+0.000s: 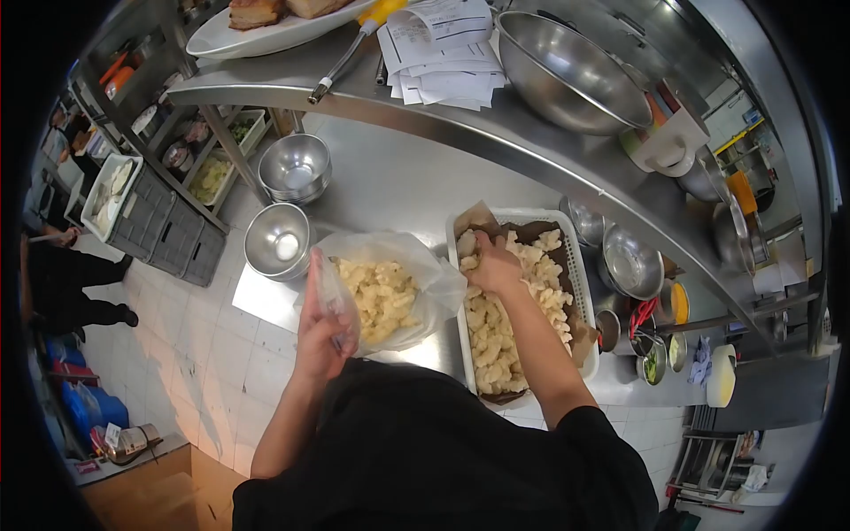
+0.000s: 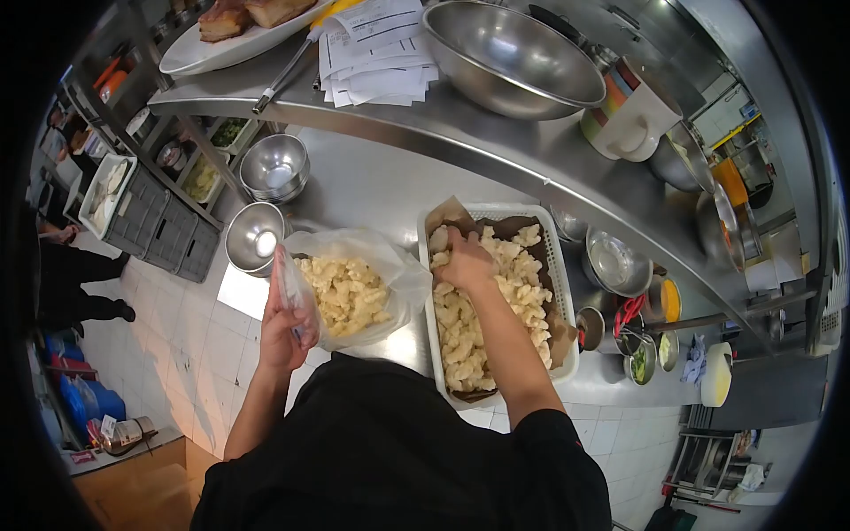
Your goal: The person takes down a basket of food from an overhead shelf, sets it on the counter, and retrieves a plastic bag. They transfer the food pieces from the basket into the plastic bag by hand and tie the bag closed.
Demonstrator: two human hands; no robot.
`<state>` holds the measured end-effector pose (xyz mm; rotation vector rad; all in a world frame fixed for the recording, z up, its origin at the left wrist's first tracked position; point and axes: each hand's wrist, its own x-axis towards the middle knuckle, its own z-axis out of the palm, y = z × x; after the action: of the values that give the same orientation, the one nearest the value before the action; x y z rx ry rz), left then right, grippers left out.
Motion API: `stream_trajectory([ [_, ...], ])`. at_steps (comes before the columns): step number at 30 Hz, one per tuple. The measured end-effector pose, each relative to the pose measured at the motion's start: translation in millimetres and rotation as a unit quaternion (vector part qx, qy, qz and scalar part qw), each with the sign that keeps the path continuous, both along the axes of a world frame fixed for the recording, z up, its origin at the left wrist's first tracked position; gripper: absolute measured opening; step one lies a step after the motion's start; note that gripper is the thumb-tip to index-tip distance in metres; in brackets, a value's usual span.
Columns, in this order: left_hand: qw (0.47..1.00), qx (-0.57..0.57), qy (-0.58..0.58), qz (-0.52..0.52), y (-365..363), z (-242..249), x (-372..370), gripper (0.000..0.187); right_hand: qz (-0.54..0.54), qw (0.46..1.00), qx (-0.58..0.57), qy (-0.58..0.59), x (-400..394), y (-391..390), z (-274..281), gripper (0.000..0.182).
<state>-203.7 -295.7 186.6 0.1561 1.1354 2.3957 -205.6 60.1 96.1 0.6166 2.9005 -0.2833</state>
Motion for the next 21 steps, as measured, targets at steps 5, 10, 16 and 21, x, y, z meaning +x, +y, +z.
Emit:
stream_trajectory([
  [5,1.0,0.006,0.0,-0.009,-2.3,1.4,-0.4,0.108,0.011,0.998,-0.052,0.041,-4.7,17.8,-13.4,0.075],
  [10,1.0,0.011,0.004,-0.008,-10.0,-0.4,-2.9,0.108,-0.19,0.904,-0.33,0.195,21.0,39.0,-5.1,0.05],
  [16,0.999,0.012,-0.013,-0.028,-8.9,-1.8,-6.6,0.109,-0.237,0.663,-0.572,0.421,43.1,51.8,32.1,0.031],
  [21,0.997,0.04,-0.007,-0.061,-5.0,-2.9,-9.7,0.109,-0.029,0.447,-0.839,0.308,37.8,-35.8,111.3,0.034],
])
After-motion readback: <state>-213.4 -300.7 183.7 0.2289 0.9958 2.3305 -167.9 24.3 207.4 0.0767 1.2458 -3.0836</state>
